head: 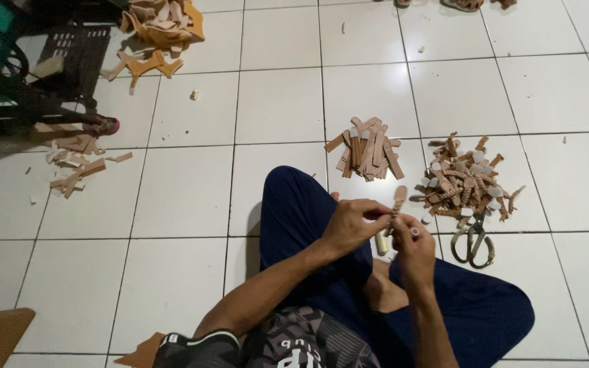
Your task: The person sits on a tiled floor and repeatedly wraps a light-colored cord around flat wooden sticks. They hold the stick in one hand and wind the cord with the other, then place the finished pieces into a pile nearby. A pair of scissors and additional sticks are visible on the floor.
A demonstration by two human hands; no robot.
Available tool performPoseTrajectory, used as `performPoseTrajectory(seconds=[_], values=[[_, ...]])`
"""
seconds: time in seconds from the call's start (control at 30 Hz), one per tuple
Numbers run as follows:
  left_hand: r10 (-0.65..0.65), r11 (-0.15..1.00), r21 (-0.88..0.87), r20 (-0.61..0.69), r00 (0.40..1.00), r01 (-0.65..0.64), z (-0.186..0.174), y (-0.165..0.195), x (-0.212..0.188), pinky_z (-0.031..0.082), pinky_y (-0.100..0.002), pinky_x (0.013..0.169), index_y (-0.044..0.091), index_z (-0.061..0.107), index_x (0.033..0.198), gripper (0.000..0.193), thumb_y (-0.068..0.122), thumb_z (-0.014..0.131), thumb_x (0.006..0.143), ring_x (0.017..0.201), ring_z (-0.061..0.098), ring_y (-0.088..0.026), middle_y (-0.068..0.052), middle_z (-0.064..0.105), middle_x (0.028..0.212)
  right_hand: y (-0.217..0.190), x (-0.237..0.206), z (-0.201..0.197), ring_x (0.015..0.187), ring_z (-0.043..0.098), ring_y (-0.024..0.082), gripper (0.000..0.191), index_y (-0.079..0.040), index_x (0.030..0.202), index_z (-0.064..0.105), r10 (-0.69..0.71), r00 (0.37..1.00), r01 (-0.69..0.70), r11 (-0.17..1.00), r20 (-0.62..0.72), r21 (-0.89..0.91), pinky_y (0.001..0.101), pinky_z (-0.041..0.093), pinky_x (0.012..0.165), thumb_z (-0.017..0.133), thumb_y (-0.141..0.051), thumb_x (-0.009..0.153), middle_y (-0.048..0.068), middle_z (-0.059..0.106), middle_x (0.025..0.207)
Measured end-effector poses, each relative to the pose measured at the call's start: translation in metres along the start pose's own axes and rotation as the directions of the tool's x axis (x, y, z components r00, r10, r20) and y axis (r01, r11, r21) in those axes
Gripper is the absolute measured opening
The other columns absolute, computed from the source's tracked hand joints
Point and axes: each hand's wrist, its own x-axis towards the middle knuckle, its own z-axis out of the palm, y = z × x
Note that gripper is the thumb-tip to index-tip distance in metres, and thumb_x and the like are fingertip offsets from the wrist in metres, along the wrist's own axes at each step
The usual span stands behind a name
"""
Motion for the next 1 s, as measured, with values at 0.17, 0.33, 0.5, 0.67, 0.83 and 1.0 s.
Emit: performPoseTrajectory(seconds=[0.17,0.33,0.5,0.67,0.83,1.0], values=[[-0.123,0.992,-0.002,-0.160,0.979,0.125,-0.062,0.013,-0.036,0.061,-0.026,0.075,0.003,0.078,0.103,0.021,0.019,0.077,0.090,0.085,0.078,-0.016,-0.009,0.080,0.096,-0.005,0.006,0.062,0.065,0.050,0.003,0.020,0.000,0.104,0.072,-0.014,0.988,0.024,0.998,0.155,-0.060,0.0181,0.039,0.057,0.065,-0.019,0.100,-0.002,0.063,0.078],[-0.158,0.976,0.081,-0.365,0.917,0.201,-0.087,0.019,-0.071,0.062,-0.029,0.080,0.002,0.074,0.104,0.021,0.018,0.075,0.090,0.089,0.078,-0.017,-0.008,0.078,0.095,0.000,0.010,0.103,0.074,0.051,0.002,0.017,-0.001,0.106,0.072,-0.084,0.925,0.102,0.994,0.371,-0.028,0.0159,0.039,0.066,0.067,-0.017,0.103,-0.003,0.064,0.087],[0.210,0.847,0.525,-0.479,0.852,0.087,-0.091,0.016,-0.084,0.054,-0.038,0.083,0.005,0.075,0.099,0.016,0.017,0.077,0.089,0.087,0.074,-0.026,-0.008,0.076,0.094,0.000,0.022,0.117,0.073,0.052,0.003,0.022,-0.004,0.110,0.071,0.081,0.886,-0.014,0.989,0.456,-0.148,0.0185,0.039,0.063,0.063,-0.021,0.100,-0.004,0.065,0.086],[0.342,0.712,0.699,-0.429,0.836,0.067,-0.087,0.014,-0.086,0.056,-0.039,0.089,0.002,0.072,0.100,0.013,0.015,0.073,0.096,0.089,0.075,-0.025,-0.008,0.075,0.095,0.003,0.035,0.126,0.070,0.046,0.005,0.025,0.001,0.113,0.070,0.073,0.789,-0.142,0.988,0.611,0.066,0.0212,0.036,0.061,0.061,-0.022,0.106,-0.003,0.057,0.081],[-0.031,0.952,0.240,-0.545,0.838,0.191,-0.081,0.012,-0.081,0.061,-0.031,0.074,0.002,0.075,0.103,0.022,0.021,0.073,0.093,0.084,0.078,-0.023,-0.012,0.077,0.093,0.005,0.035,0.118,0.070,0.048,0.005,0.024,0.000,0.110,0.068,0.025,0.827,-0.055,0.998,0.561,0.036,0.0207,0.037,0.060,0.060,-0.022,0.107,-0.002,0.058,0.083],[0.073,0.929,0.349,-0.494,0.866,0.121,-0.073,0.012,-0.068,0.061,-0.027,0.076,0.002,0.076,0.105,0.021,0.021,0.071,0.097,0.086,0.077,-0.019,-0.012,0.079,0.097,-0.003,0.029,0.113,0.071,0.054,0.003,0.020,-0.005,0.114,0.065,0.065,0.901,-0.095,0.994,0.428,0.047,0.0180,0.041,0.062,0.059,-0.022,0.105,-0.002,0.063,0.085]])
